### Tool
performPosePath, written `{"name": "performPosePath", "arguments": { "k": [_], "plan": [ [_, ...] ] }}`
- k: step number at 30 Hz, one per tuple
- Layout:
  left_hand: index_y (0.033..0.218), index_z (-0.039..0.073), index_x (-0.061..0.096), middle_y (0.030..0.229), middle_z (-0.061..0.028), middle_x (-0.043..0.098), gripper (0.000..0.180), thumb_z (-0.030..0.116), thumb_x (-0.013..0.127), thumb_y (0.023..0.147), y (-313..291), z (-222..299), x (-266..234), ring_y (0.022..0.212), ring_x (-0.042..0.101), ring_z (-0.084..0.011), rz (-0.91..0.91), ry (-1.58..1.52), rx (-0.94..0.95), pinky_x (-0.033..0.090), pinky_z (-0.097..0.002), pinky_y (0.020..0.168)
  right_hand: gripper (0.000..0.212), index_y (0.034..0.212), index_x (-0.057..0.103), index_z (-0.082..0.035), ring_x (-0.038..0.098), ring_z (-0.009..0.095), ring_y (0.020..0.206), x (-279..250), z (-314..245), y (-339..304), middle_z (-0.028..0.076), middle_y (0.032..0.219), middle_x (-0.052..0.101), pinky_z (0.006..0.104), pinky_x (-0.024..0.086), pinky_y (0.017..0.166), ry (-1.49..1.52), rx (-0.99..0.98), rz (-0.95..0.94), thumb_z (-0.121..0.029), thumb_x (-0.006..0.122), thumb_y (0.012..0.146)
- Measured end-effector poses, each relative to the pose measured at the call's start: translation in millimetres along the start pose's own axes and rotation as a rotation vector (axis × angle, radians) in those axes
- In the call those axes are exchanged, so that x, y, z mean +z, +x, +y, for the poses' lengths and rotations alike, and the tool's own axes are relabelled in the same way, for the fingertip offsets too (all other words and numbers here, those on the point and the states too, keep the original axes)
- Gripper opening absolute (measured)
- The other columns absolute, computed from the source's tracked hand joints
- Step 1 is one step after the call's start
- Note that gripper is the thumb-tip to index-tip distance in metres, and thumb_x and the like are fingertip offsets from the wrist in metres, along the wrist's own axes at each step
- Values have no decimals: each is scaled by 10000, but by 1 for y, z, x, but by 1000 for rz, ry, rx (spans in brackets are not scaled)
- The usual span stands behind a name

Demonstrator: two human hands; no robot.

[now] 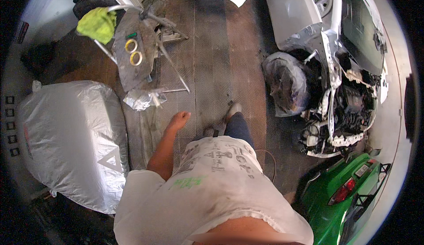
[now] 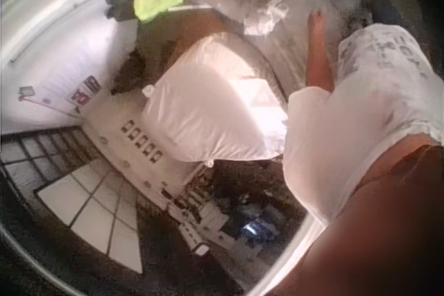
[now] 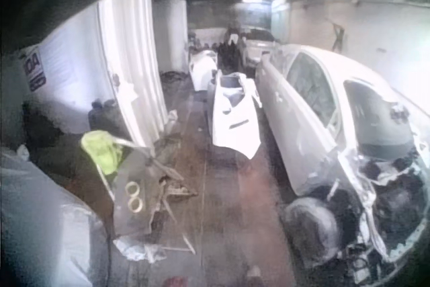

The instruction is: The person uses a handheld air blower to clean dust and debris from the exposed engine bay and front frame of a white car with its hood open. They move the nozzle across various surfaces, including the radiator support, inner fenders, and around the engine components, then set the tool down and walk away.

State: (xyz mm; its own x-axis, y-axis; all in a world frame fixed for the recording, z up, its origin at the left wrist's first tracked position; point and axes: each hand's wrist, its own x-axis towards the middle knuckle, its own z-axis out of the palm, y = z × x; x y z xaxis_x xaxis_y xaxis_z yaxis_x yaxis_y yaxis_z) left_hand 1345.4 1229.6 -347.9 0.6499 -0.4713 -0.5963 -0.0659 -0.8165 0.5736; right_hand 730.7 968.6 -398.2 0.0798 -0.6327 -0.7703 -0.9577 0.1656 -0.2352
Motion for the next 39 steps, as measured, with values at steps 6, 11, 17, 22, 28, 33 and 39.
{"name": "performPosePath", "arguments": {
  "k": [6, 11, 17, 22, 28, 33, 39],
  "plan": [
    [1311, 35, 697, 1248, -177, 742, 539, 508, 598, 1072, 159, 112, -50, 1165, 700, -350, -2, -71, 32, 527, -459, 1000, 382, 1133, 720, -51, 742, 339, 908, -65, -181, 174, 199, 980, 751, 483, 580, 825, -60, -76, -13, -406, 675, 1000],
    [1255, 20, 700, 1158, -165, 747, 554, 530, 595, 1064, 227, 164, -71, 1050, 709, -314, -74, -239, -200, 534, -444, 929, 349, 1100, 730, -73, 739, 345, 910, -187, -427, 391, 197, 959, 743, 502, 579, 833, -136, -366, 146, -400, 668, 993],
    [1206, 25, 722, 1053, -143, 736, 544, 540, 649, 1043, 318, 235, -140, 962, 685, -251, 131, -471, -289, 537, -414, 876, 495, 1238, 655, -56, 719, 251, 770, -318, -894, 544, 63, 870, 757, 403, 561, 796, -173, -783, 333, -507, 663, 1035],
    [1192, 15, 746, 1061, -159, 760, 534, 522, 655, 1051, 458, 270, -224, 1002, 706, -262, 234, -311, -15, 539, -417, 918, 488, 1301, 637, -49, 757, 316, 1030, -304, -1168, 503, 176, 1154, 761, 415, 584, 867, 39, -1020, 183, -453, 693, 1033],
    [1265, 28, 737, 1190, -171, 754, 514, 490, 606, 1082, 629, 356, -390, 1107, 718, -321, 239, -437, -32, 531, -446, 1002, 445, 1290, 661, -29, 757, 304, 932, -175, -1313, 448, 172, 1060, 761, 434, 598, 834, -352, -1103, -216, -351, 750, 996],
    [1334, 66, 713, 1310, -181, 707, 499, 486, 582, 1098, 741, 391, -545, 1201, 685, -349, 157, -284, 36, 527, -475, 1035, 502, 1351, 629, -40, 754, 295, 999, -126, -1455, 395, 170, 1152, 757, 417, 594, 871, -262, -992, -430, -417, 720, 1031],
    [1367, 26, 672, 1331, -186, 696, 550, 498, 593, 1096, 916, 333, -652, 1202, 676, -349, 16, -251, -222, 527, -469, 1027, 559, 1361, 635, -41, 726, 352, 1144, -97, -1648, 448, 176, 1256, 747, 450, 570, 978, -120, -894, -423, -492, 689, 1034]
  ]
}}
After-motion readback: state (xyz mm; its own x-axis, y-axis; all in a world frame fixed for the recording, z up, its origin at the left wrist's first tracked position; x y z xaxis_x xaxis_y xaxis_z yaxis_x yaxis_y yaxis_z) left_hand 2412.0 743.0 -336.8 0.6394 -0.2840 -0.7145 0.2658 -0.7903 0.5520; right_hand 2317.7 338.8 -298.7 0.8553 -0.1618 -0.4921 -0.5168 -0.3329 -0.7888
